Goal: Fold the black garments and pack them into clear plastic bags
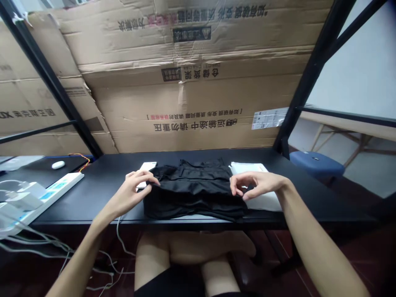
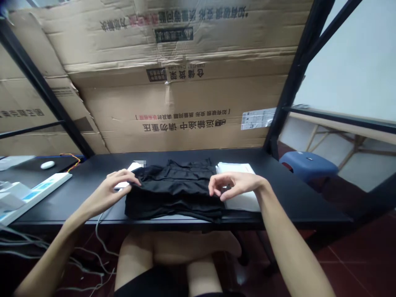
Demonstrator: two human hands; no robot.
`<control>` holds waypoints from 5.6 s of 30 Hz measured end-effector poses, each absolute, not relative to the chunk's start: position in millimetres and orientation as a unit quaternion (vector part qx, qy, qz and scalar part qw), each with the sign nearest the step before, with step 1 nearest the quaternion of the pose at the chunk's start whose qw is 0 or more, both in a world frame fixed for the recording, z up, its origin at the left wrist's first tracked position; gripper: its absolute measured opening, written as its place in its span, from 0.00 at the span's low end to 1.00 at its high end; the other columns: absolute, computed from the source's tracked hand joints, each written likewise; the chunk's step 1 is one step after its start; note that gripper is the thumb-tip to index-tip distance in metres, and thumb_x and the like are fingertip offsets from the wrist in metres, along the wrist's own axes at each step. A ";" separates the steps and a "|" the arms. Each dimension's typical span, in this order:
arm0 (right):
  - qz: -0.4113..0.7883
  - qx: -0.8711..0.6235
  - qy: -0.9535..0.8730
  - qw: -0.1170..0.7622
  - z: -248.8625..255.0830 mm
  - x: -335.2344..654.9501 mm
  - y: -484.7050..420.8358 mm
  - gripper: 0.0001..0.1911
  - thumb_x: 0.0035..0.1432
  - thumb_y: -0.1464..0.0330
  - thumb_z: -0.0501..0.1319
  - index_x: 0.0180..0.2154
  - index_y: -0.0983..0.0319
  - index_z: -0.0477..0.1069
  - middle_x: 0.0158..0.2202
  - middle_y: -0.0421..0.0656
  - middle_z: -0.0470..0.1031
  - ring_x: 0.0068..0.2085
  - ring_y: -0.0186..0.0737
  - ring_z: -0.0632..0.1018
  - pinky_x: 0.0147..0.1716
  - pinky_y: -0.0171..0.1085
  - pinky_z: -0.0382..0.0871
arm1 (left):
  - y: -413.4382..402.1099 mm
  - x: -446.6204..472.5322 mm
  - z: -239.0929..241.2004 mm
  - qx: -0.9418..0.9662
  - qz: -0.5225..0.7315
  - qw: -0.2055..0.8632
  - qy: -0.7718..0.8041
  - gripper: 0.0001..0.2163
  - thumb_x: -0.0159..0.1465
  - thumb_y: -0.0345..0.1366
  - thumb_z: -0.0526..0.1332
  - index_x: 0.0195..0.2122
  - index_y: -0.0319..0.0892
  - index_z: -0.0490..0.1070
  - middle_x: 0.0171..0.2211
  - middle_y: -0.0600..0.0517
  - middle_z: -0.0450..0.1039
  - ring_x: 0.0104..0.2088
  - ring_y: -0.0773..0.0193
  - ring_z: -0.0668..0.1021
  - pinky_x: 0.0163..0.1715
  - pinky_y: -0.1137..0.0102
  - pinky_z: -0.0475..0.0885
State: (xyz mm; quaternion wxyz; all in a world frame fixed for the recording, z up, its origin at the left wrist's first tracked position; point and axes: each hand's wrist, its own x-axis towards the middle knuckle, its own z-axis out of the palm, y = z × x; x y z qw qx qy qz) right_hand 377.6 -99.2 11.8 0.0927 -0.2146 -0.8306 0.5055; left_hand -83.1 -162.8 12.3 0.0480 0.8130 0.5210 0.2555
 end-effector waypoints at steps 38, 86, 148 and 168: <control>0.070 -0.437 -0.867 0.230 -18.4 370.8 -78.6 0.05 0.64 0.64 0.61 0.39 0.54 0.76 0.48 0.45 0.77 0.52 0.53 0.75 0.59 0.56 0.66 | -75.7 -9.0 -1.3 0.891 0.108 -0.034 0.440 0.09 0.72 0.38 0.59 0.46 0.48 0.79 0.50 0.50 0.79 0.44 0.57 0.81 0.55 0.61 0.69; 0.083 -0.578 -0.811 0.039 -53.5 283.4 -24.5 0.52 0.71 0.39 0.34 0.78 0.71 0.47 0.80 0.56 0.45 0.80 0.51 0.46 0.77 0.50 0.36 | 16.2 20.0 -60.1 0.856 0.109 0.090 0.498 0.31 0.78 0.49 0.44 0.74 0.34 0.62 0.75 0.40 0.59 0.76 0.53 0.61 0.76 0.61 0.52; -0.056 -0.588 -0.799 0.116 -52.6 304.7 -21.5 0.35 0.74 0.49 0.49 0.71 0.62 0.63 0.64 0.61 0.68 0.63 0.64 0.69 0.64 0.58 0.58 | 18.6 17.6 -63.4 0.845 0.163 0.015 0.510 0.25 0.73 0.39 0.57 0.71 0.47 0.64 0.64 0.43 0.71 0.67 0.47 0.71 0.71 0.48 0.59; 0.016 -0.523 -0.796 0.303 -43.6 314.1 -12.5 0.19 0.59 0.70 0.66 0.53 0.54 0.77 0.47 0.46 0.77 0.50 0.51 0.77 0.49 0.47 0.59 | 4.4 21.0 -45.6 0.845 0.226 -0.013 0.485 0.26 0.69 0.38 0.62 0.69 0.53 0.67 0.55 0.46 0.73 0.58 0.48 0.71 0.61 0.51 0.60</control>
